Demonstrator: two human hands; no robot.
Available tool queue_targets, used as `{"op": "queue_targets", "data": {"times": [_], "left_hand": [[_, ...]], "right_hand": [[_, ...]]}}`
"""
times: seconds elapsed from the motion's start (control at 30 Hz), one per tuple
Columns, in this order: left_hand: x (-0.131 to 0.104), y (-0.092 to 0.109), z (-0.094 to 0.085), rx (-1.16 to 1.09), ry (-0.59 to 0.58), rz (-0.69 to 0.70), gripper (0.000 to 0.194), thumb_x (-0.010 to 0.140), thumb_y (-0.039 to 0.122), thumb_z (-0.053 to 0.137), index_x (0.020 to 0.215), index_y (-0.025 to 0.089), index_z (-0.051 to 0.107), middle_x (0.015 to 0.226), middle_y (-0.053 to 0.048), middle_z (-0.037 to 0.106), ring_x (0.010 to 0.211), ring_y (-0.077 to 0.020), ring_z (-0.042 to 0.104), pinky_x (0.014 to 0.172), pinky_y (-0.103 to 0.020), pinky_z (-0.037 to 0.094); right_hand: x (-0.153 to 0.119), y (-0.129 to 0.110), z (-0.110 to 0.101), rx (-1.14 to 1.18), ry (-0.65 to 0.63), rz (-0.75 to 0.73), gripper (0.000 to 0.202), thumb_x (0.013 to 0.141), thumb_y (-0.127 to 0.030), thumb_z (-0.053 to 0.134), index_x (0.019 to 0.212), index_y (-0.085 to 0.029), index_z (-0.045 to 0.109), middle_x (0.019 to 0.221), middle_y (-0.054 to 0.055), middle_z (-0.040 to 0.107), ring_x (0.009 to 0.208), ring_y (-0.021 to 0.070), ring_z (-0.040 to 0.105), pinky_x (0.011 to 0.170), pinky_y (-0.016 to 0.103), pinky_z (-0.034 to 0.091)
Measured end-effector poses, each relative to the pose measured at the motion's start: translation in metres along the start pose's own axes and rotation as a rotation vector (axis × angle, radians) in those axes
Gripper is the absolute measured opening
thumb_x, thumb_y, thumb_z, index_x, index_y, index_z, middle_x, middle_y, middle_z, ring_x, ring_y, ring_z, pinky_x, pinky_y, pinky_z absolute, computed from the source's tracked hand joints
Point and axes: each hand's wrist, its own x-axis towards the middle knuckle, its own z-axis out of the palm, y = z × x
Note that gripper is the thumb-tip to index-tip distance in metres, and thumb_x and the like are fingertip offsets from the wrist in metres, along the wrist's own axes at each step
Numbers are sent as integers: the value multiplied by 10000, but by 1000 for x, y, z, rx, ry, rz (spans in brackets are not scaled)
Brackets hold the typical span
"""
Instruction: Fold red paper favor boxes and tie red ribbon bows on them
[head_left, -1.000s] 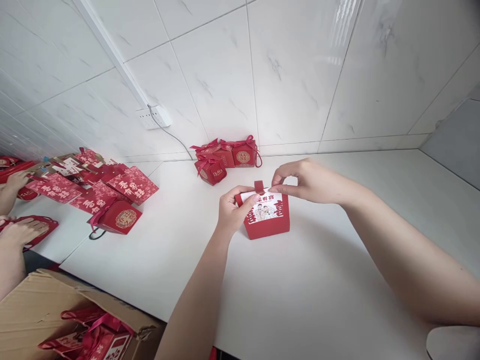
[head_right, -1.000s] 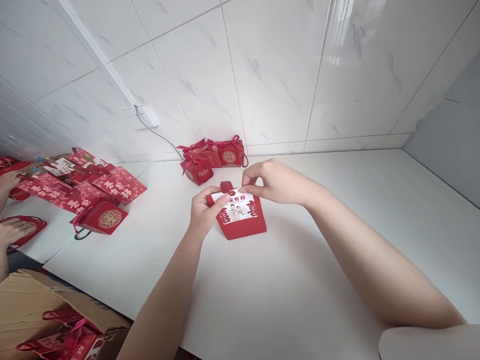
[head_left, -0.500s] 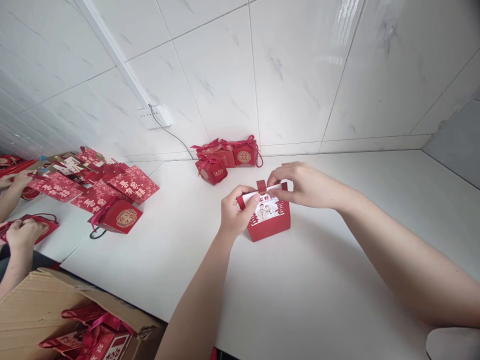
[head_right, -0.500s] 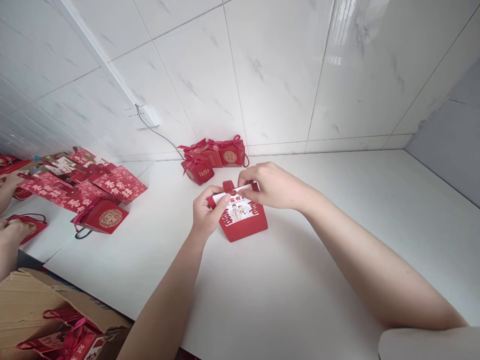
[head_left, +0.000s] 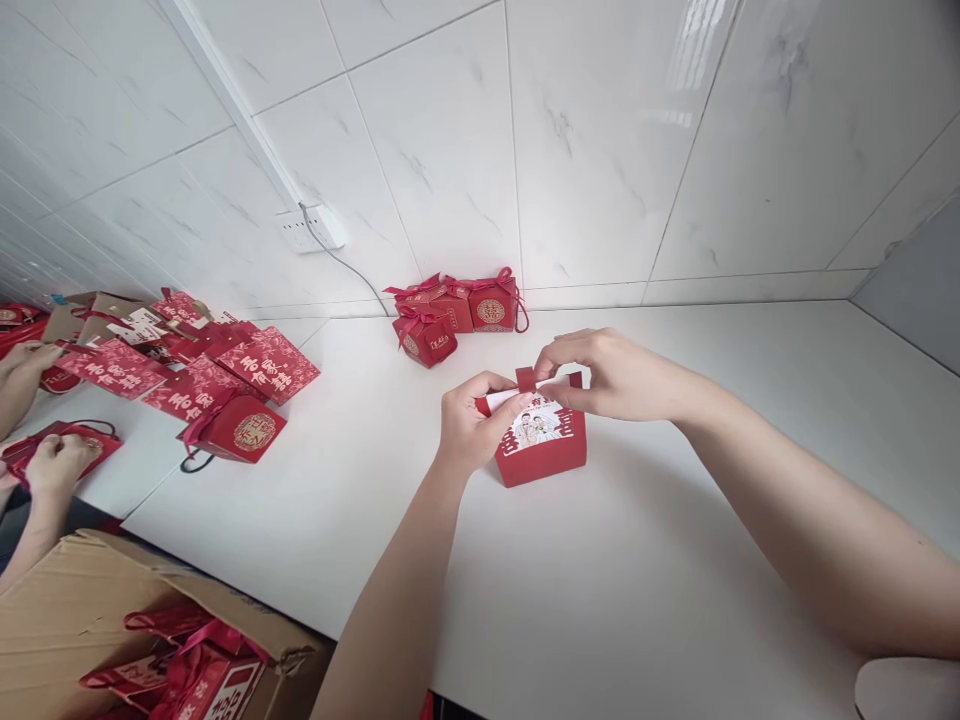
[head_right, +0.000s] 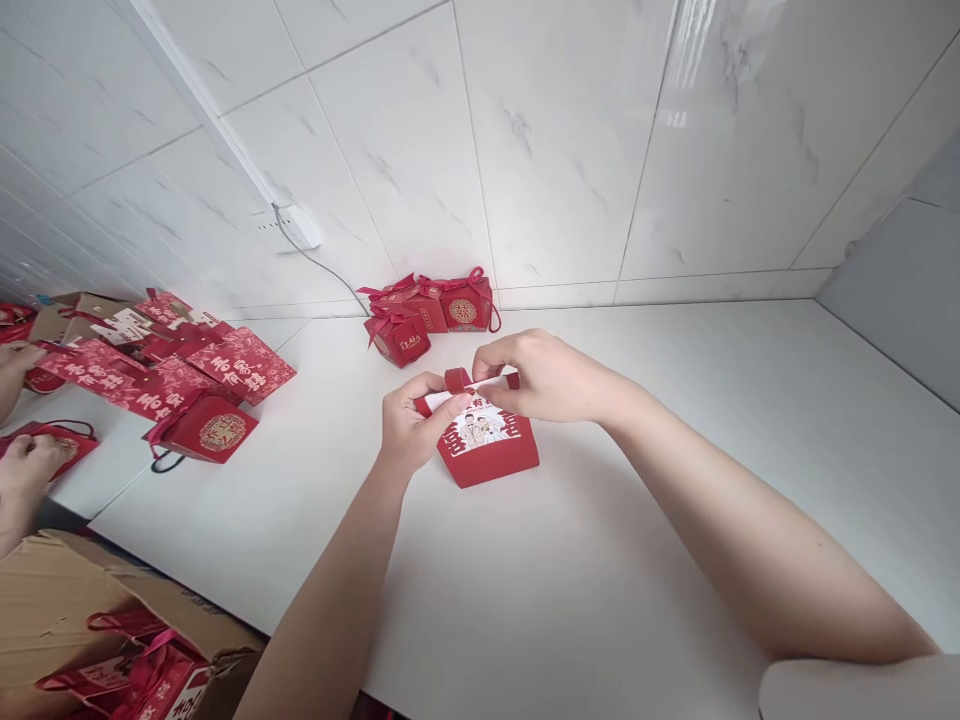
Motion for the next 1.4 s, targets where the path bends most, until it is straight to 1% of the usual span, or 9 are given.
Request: {"op": "queue_targets", "data": {"times": [0.1,0.2,0.37,0.57,0.77,0.87,0.97,1.23,1.4], "left_hand": [[0,-1,2,54,50,60,196,748,341,736,725,178,632,667,5,621,621,-124,557,599,-255,448],[0,-1,5,82,88,129,174,744,284,725,698,184,590,675,14,604,643,-122,541,638,-259,446],[0,-1,8,107,108,147,138,763,215,651,673,190,550,648,25,562,617,-114,511,622,-254,433],[1,-4,3,82,43,88,132,763,297,708,738,188,639,699,7,646,642,-126,569,616,-252,450],[2,0,-2,49,-25,52,185,800,375,684,802,191,685,745,-12,683,663,-138,597,614,-253,465],[2,2,-5,61,-61,76,190,818,377,662,809,189,687,763,-22,692,679,-146,607,631,-258,473],[2,0,-8,90,-46,106,180,822,368,654,807,190,675,758,-22,684,675,-147,603,628,-261,470],[4,-4,-7,79,58,184,170,809,357,667,833,191,642,799,-28,665,753,-157,611,709,-273,476],[5,-7,-4,108,114,90,201,796,398,681,795,198,660,774,-11,671,711,-145,602,677,-268,467]], "right_hand": [[0,-3,2,84,-5,34,130,840,-315,605,939,-232,607,929,27,702,751,173,622,600,275,426],[2,-9,10,120,83,42,279,807,-413,665,990,-230,560,973,43,695,729,175,623,606,282,439],[5,-14,22,42,193,79,149,864,-356,598,905,-214,582,864,32,695,644,153,586,612,291,425],[6,-7,21,139,194,96,178,870,-366,601,811,-204,645,832,43,699,694,172,617,566,281,407],[8,0,23,333,170,150,292,838,-473,636,769,-190,658,773,30,693,667,160,605,560,276,427],[7,2,19,418,112,180,343,822,-515,639,727,-186,655,721,23,685,659,161,607,563,277,437],[6,2,11,460,12,174,332,844,-519,599,798,-201,682,784,23,716,712,171,642,604,286,464],[3,5,7,101,84,44,115,856,-297,589,892,-221,667,904,26,720,776,168,642,645,280,441],[3,6,11,-165,161,-94,143,909,-270,521,943,-203,643,885,63,707,728,189,624,632,306,432]]}}
